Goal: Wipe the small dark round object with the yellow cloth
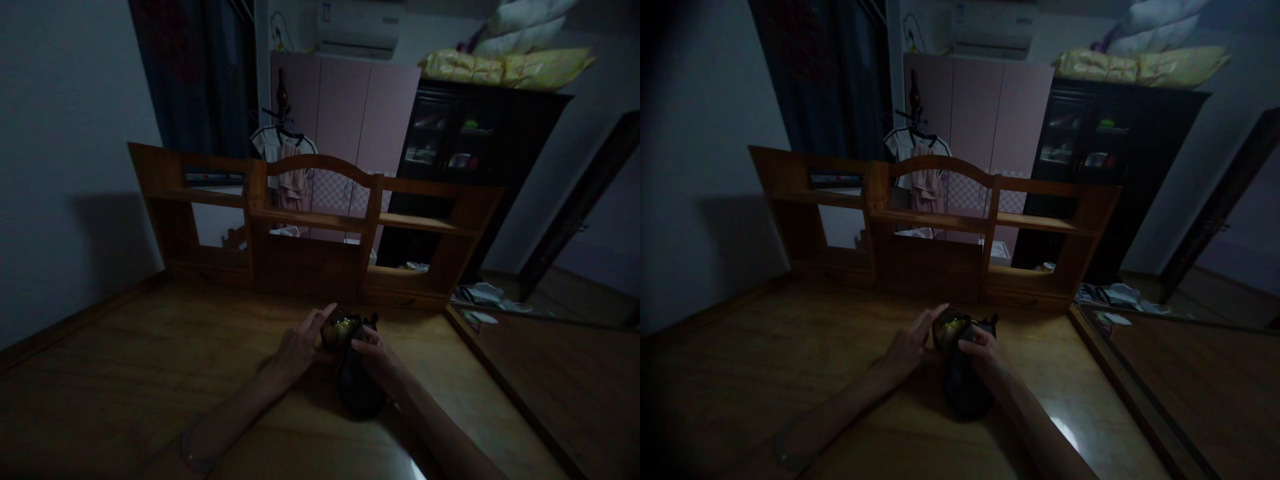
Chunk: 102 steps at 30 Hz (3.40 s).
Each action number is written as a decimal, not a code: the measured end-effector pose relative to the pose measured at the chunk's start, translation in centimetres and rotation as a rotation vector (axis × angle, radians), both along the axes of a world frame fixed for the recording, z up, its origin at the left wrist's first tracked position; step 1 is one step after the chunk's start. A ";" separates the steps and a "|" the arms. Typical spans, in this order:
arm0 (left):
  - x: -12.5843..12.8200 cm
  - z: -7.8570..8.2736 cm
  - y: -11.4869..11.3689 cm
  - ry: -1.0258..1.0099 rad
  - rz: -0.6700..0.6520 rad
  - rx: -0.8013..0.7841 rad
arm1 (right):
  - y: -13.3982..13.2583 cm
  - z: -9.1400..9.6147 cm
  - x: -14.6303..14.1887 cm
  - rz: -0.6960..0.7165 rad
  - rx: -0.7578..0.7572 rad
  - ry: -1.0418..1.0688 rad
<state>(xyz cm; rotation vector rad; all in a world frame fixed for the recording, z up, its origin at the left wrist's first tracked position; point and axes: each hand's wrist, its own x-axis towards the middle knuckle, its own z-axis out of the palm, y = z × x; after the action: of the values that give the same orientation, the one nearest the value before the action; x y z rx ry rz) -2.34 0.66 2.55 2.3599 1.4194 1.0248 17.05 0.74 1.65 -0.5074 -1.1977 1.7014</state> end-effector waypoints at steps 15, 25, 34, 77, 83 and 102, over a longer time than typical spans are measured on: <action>0.2 -0.9 0.2 0.103 0.028 0.022 | 0.3 0.7 0.8 -0.197 0.061 -0.354; 0.4 -1.4 0.3 0.098 -0.027 -0.005 | 0.4 0.6 0.6 -0.268 -0.009 -0.386; 0.5 -1.4 0.2 0.124 -0.033 -0.044 | 0.1 0.8 0.5 -0.208 0.074 -0.385; 0.8 -1.9 1.1 -0.059 0.075 -0.218 | 0.3 0.7 0.5 -0.259 0.074 -0.450; 0.8 -1.8 1.1 -0.109 0.111 -0.193 | 0.4 0.3 0.5 -0.234 0.016 -0.340; 0.2 -2.6 1.8 -0.284 -0.187 -0.182 | -0.1 0.3 -0.2 -0.359 0.059 -0.343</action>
<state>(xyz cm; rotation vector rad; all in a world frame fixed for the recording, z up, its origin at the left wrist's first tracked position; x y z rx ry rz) -2.09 2.43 -0.09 2.0750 1.1163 1.0782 16.82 0.60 1.91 -0.9458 -1.3002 1.3010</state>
